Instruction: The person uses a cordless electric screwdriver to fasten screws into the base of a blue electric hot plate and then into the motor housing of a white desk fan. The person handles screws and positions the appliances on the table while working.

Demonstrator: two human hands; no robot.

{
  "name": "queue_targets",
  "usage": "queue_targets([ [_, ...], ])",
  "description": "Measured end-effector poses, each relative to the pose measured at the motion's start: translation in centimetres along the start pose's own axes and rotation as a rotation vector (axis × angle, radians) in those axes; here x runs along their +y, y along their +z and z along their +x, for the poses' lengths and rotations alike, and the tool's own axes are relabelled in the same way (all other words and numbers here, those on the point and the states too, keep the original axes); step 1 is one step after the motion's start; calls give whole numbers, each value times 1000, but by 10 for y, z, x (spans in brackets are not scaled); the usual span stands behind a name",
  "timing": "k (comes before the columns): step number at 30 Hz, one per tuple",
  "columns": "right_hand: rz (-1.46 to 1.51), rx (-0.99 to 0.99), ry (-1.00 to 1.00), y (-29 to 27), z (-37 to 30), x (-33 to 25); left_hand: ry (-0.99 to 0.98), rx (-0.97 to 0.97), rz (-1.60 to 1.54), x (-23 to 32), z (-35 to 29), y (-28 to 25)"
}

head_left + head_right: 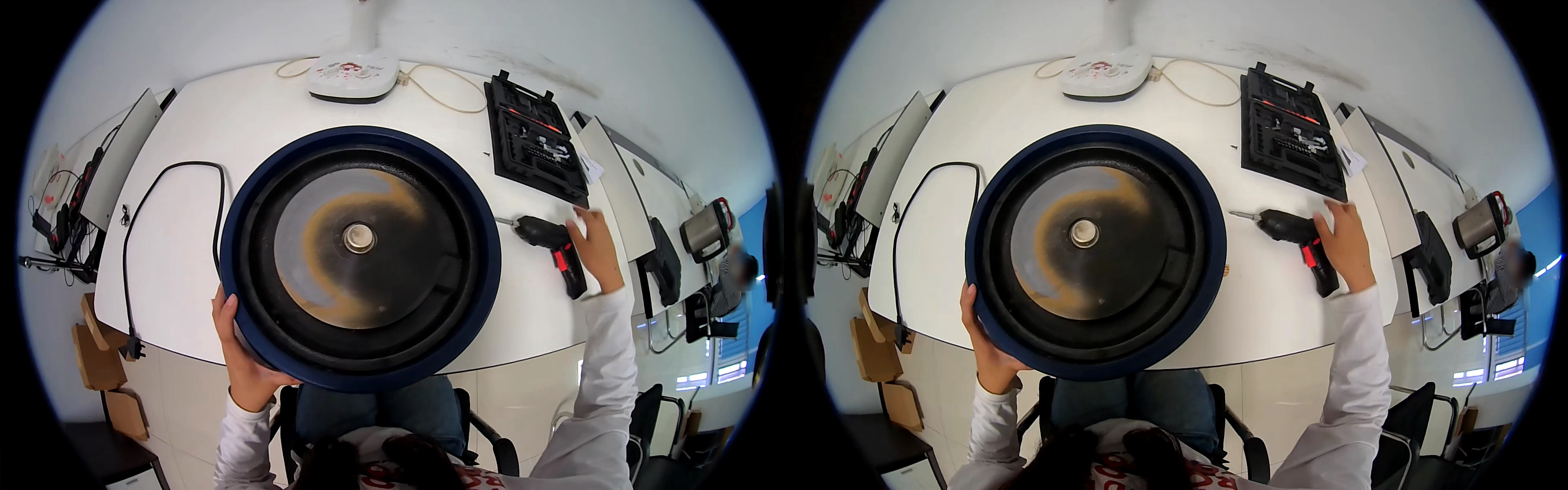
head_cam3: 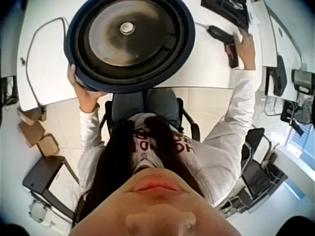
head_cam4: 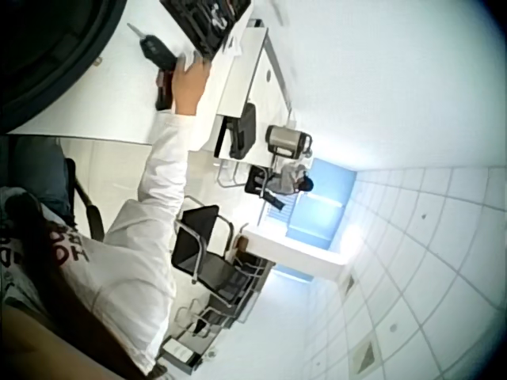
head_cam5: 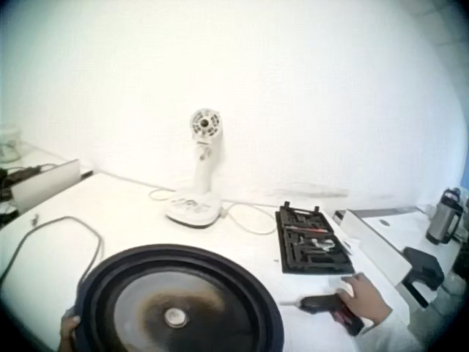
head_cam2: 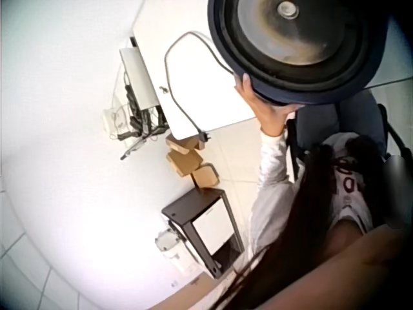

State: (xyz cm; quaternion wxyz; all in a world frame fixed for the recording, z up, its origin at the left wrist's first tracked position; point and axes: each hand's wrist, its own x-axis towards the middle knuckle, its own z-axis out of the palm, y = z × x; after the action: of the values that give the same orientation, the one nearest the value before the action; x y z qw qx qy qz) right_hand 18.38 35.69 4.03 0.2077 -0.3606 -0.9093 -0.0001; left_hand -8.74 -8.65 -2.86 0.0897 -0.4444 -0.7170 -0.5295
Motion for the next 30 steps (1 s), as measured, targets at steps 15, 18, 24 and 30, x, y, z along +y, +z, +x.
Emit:
queue_targets([
  [15, -504, -16, -291, 107, 157, -99, 19, 107, 250, 8, -2, 3],
  [18, -111, -33, -217, 84, 157, -115, -27, 26, 278, 10, 0, -2],
  [24, 357, -10, -694, -4, 124, -285, -93, 37, 309, 12, -7, -5],
  [30, 508, -227, -1006, 15, 94, -366, -91, 22, 277, 15, 2, -7],
])
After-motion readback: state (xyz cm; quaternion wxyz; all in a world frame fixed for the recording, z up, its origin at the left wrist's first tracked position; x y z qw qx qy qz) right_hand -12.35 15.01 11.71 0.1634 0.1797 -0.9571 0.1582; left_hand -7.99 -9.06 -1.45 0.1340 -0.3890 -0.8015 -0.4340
